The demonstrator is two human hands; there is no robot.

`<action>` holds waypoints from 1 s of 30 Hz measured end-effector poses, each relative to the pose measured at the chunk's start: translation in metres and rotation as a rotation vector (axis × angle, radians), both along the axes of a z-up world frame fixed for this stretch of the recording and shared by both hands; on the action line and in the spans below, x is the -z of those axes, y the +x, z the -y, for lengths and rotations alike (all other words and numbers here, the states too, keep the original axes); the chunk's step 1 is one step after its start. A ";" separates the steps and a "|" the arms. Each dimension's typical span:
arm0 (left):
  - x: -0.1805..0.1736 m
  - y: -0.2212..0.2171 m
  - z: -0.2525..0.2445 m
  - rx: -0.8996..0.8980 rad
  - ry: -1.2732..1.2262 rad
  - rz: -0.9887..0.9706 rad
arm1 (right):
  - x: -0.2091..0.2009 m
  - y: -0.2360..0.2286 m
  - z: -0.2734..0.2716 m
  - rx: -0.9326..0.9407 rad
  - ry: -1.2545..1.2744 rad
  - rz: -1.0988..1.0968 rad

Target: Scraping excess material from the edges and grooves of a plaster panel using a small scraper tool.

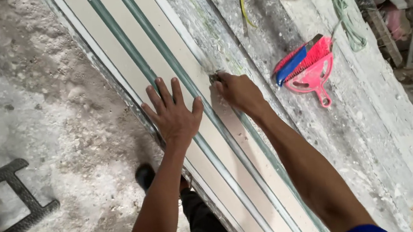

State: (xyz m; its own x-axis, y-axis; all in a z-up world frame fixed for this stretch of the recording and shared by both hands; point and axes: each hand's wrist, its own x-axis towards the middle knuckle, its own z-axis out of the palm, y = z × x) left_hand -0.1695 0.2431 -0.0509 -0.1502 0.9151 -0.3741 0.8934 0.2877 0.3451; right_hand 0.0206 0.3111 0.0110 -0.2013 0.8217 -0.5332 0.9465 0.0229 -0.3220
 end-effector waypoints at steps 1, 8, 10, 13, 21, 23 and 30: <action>0.000 -0.001 -0.003 0.005 0.010 0.019 | -0.006 0.001 0.003 0.005 0.013 -0.047; 0.006 0.000 -0.002 0.012 0.048 0.007 | -0.028 0.084 0.146 0.161 -0.023 0.045; 0.010 0.007 0.001 0.014 0.084 0.022 | -0.018 0.071 0.107 0.126 -0.062 0.091; 0.019 0.004 -0.008 -0.006 0.119 0.032 | 0.019 0.029 0.009 0.040 -0.051 0.053; 0.018 0.005 0.000 -0.004 0.101 0.073 | 0.006 0.032 0.038 0.057 -0.025 -0.077; 0.021 0.007 0.006 -0.017 0.202 0.003 | -0.006 0.075 0.113 0.187 -0.108 0.175; 0.021 0.008 -0.001 -0.034 0.292 -0.063 | -0.002 0.006 0.006 0.011 -0.103 0.163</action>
State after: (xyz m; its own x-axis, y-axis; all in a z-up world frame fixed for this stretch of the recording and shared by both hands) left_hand -0.1611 0.2440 -0.0721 -0.1971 0.9767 -0.0852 0.9073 0.2147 0.3615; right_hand 0.0265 0.3055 0.0132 -0.0968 0.7626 -0.6396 0.9863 -0.0127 -0.1644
